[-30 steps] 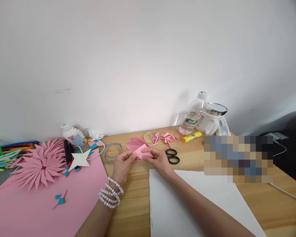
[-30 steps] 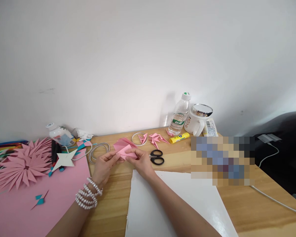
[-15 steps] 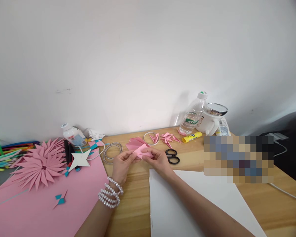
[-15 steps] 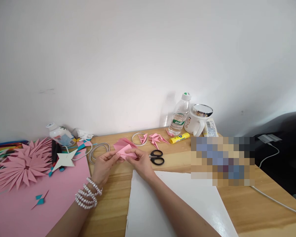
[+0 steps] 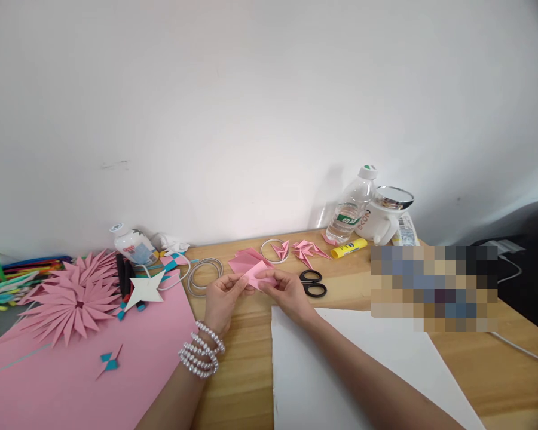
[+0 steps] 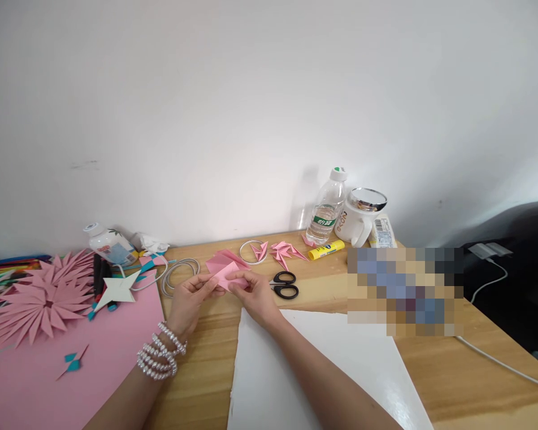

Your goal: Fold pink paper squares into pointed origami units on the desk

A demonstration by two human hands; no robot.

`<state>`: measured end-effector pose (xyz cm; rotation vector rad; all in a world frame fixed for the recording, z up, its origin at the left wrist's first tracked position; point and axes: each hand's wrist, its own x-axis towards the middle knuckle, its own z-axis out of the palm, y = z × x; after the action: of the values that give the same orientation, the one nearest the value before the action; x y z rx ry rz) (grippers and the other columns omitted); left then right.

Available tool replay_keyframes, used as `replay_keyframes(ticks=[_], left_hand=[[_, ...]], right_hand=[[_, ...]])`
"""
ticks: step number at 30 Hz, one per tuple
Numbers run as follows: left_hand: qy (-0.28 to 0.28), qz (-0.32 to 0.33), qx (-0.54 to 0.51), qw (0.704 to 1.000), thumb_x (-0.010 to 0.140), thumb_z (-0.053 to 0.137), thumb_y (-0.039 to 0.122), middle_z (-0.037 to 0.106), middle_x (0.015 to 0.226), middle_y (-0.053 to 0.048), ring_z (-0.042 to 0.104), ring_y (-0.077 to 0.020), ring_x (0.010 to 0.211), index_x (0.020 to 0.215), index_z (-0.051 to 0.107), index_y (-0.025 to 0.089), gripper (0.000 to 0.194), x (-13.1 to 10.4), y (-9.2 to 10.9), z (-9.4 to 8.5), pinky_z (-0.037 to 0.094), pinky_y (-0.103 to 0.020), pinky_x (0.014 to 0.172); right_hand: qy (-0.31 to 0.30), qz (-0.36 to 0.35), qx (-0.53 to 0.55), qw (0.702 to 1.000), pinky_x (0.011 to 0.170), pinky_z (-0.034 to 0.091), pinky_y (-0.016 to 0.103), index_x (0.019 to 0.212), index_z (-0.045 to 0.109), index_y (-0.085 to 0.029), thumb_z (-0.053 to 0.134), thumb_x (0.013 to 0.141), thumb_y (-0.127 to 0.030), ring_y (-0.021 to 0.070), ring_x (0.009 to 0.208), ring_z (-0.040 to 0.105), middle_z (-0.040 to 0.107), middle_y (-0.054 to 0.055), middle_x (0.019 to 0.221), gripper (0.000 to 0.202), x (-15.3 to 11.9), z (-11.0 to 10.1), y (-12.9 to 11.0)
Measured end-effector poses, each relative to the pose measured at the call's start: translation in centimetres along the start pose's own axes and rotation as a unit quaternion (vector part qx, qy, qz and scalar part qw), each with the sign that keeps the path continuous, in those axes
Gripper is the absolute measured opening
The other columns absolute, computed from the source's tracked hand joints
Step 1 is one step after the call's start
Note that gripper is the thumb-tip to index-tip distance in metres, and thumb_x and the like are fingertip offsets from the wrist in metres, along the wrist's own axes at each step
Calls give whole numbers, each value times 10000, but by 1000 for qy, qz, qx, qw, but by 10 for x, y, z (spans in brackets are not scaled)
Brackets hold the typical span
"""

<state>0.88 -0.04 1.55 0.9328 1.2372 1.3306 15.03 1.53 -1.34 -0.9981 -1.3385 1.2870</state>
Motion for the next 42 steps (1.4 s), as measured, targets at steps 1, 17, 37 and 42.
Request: replay_keyframes(ticks=[1, 17, 37, 42], left_hand=[[-2, 1, -1, 1000, 570, 709, 243, 665, 595, -40, 610, -139, 566, 690, 648, 105, 193, 0, 0, 0, 519, -275, 614], [-14, -13, -27, 999, 523, 738, 201, 686, 652, -36, 620, -136, 591, 738, 660, 113, 245, 0, 1, 0, 515, -266, 632], [-2, -11, -10, 1000, 498, 752, 196, 661, 569, -16, 628, -142, 529, 723, 633, 110, 268, 1, 8, -6, 508, -251, 599], [-19, -22, -29, 999, 508, 749, 205, 676, 632, -35, 633, -148, 585, 742, 636, 108, 277, 4, 6, -8, 516, -279, 650]], right_hand=[[-1, -1, 2, 1000, 620, 422, 238, 831, 648, -149, 610, 663, -260, 139, 693, 550, 638, 33, 795, 204, 0, 0, -1], [22, -3, -24, 999, 557, 442, 240, 768, 660, -132, 660, 619, -340, 143, 620, 558, 643, 31, 700, 256, -2, 1, -5], [23, 20, 4, 1000, 597, 460, 265, 767, 666, -135, 684, 589, -342, 148, 633, 576, 664, 49, 762, 274, 1, -1, 0], [27, 13, -1, 1000, 567, 450, 250, 760, 664, -137, 671, 603, -344, 138, 606, 563, 651, 39, 713, 261, 1, -2, 1]])
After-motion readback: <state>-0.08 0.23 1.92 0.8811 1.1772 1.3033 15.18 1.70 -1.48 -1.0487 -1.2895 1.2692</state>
